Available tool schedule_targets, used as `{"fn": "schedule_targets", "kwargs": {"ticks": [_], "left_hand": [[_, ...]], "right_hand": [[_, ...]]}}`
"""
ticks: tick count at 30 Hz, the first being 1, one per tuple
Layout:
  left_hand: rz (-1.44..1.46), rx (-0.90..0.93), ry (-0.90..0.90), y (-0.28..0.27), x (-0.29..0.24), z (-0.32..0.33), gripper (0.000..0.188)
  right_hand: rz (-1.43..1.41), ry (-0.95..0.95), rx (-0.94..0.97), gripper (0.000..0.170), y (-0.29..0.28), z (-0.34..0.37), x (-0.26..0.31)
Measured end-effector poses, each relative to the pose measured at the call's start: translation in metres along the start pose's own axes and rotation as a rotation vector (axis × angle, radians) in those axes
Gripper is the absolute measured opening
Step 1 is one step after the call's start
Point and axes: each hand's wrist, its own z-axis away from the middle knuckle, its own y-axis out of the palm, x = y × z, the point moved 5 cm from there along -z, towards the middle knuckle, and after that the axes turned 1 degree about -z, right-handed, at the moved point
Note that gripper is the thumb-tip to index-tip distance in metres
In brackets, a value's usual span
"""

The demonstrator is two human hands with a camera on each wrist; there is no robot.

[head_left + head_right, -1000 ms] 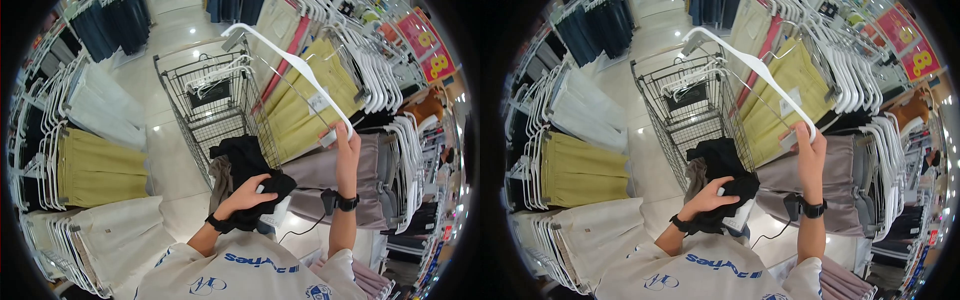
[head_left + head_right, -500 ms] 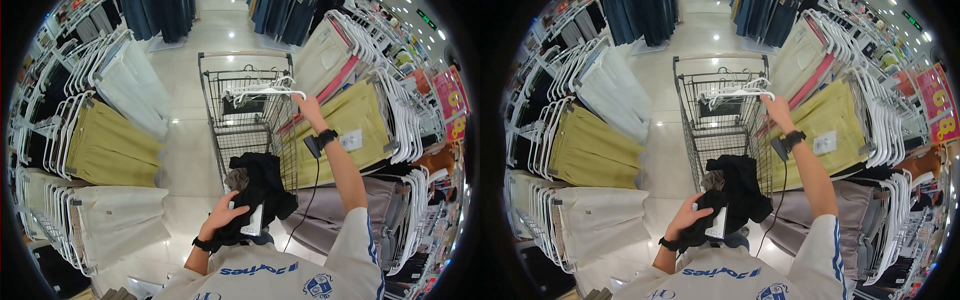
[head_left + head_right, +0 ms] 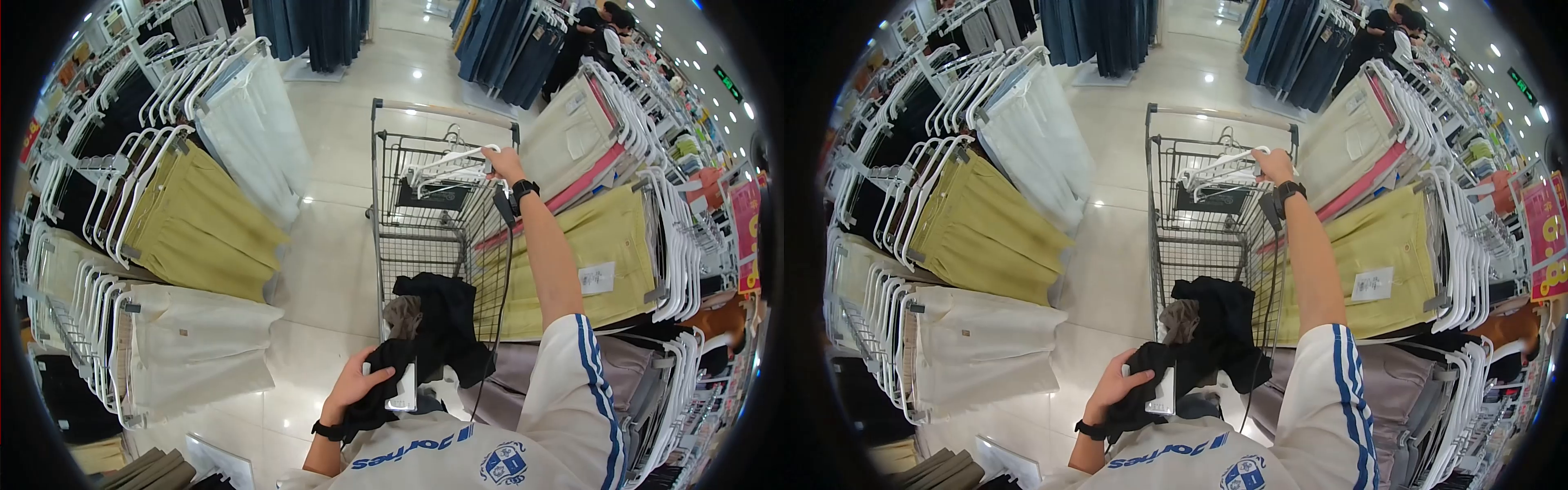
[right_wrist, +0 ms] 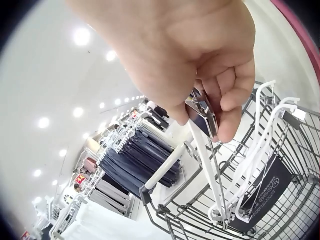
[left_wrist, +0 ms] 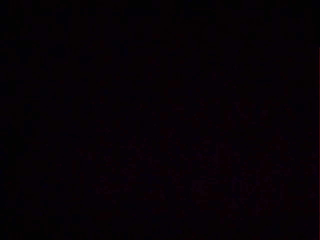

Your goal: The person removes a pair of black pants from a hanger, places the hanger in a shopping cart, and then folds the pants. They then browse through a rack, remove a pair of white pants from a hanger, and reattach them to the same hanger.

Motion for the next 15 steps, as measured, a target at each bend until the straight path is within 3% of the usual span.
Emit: {"fn": "schedule_targets", "kwargs": {"ticks": [15], "left_hand": [[0.041, -0.02, -0.012, -0.01, -0.005, 0.005, 0.039]], "right_hand": [[-0.273, 0.115, 0.022, 0.043, -0.001, -0.025, -0.014]]}}
